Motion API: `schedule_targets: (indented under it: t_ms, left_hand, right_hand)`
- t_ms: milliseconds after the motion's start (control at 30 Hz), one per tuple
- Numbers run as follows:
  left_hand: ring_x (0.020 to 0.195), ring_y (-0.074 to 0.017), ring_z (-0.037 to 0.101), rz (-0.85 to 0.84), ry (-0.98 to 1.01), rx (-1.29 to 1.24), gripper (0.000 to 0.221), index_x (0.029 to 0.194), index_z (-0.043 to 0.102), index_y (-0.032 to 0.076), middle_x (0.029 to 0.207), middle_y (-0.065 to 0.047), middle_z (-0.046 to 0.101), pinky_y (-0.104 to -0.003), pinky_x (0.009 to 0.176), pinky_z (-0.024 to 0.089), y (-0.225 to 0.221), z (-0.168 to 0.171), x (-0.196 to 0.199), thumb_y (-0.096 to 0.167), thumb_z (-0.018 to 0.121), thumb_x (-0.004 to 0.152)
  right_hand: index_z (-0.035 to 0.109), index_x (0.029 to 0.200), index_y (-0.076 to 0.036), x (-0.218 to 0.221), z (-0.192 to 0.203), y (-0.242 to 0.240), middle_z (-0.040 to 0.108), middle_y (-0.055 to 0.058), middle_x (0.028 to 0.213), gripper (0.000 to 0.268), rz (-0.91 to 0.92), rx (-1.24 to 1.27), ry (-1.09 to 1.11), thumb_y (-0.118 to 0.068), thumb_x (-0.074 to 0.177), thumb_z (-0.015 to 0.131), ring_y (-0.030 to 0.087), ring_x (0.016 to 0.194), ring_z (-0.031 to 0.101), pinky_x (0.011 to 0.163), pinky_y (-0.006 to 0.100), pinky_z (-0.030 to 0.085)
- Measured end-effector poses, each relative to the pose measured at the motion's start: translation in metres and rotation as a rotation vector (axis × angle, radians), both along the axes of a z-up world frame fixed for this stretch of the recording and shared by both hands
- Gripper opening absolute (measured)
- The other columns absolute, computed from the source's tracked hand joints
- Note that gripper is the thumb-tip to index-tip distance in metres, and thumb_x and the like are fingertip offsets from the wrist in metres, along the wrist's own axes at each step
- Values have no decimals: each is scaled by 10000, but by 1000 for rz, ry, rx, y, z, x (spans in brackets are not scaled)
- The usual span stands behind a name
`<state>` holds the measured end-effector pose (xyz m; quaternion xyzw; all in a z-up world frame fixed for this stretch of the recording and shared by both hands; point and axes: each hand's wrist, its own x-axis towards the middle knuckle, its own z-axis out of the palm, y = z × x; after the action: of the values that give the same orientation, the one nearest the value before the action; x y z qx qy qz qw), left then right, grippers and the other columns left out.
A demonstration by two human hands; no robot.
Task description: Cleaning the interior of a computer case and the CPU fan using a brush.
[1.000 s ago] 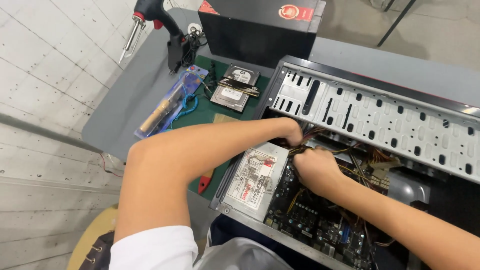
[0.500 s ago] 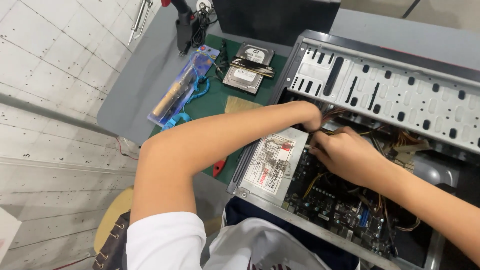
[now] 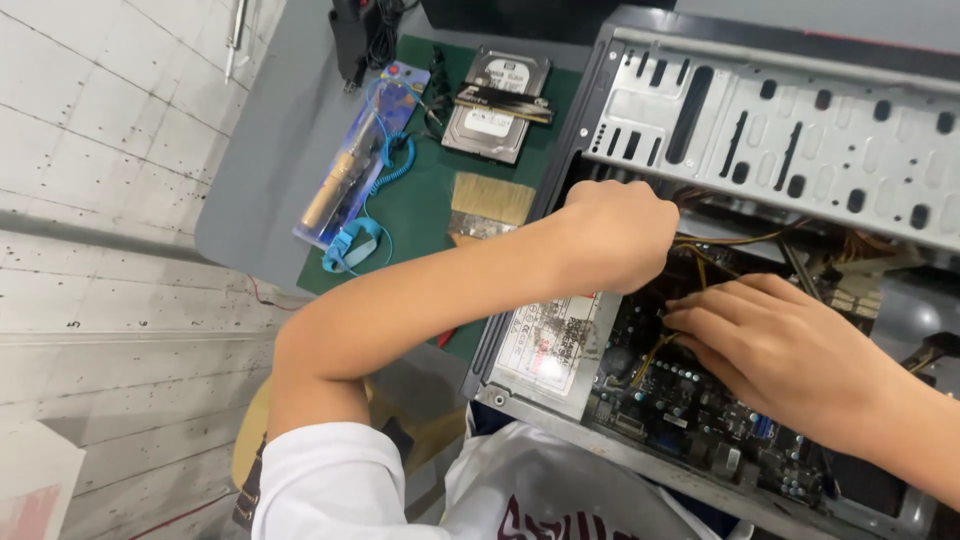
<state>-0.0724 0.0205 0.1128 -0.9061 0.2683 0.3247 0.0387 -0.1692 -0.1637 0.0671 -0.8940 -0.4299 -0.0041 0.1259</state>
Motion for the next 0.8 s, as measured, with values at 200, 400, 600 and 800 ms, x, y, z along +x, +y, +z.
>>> schedule_targets:
  t_ms: [200, 400, 600, 800]
  left_hand:
    - [1046, -373, 629, -112, -530, -435, 603, 1362, 554, 43, 1241, -206, 617, -461, 778, 542, 49, 10, -63, 35, 665, 770]
    - [1303, -429, 573, 15, -438, -779, 495, 1482, 429, 63, 1450, -260, 540, -533, 1013, 479, 82, 21, -111, 29, 553, 1004]
    - [1369, -435, 489, 93, -470, -781, 407, 1452, 499, 136, 1492, -190, 503, -622, 1084, 387, 77, 2, -126, 119, 499, 1045]
    - [1368, -452, 394, 54, -476, -592, 527, 1474, 515, 181, 1562, -151, 392, -732, 1021, 312, 70, -2, -123, 161, 542, 948]
  right_hand:
    - [652, 1199, -85, -15, -24, 9, 686, 82, 1256, 293, 222, 58, -11, -202, 956, 539, 312, 1151, 634, 1023, 487, 459]
    - [679, 1088, -68, -23, -53, 23, 678, 101, 1120, 220, 311, -21, -167, -212, 952, 582, 348, 1141, 635, 1010, 516, 469]
    - [734, 1044, 34, -27, -64, 45, 737, 271, 1066, 303, 445, -242, -454, -95, 798, 613, 456, 1010, 692, 981, 549, 513]
    - [777, 1017, -24, -30, -88, 57, 773, 254, 1023, 318, 464, -412, -474, -149, 791, 592, 464, 950, 697, 901, 587, 511]
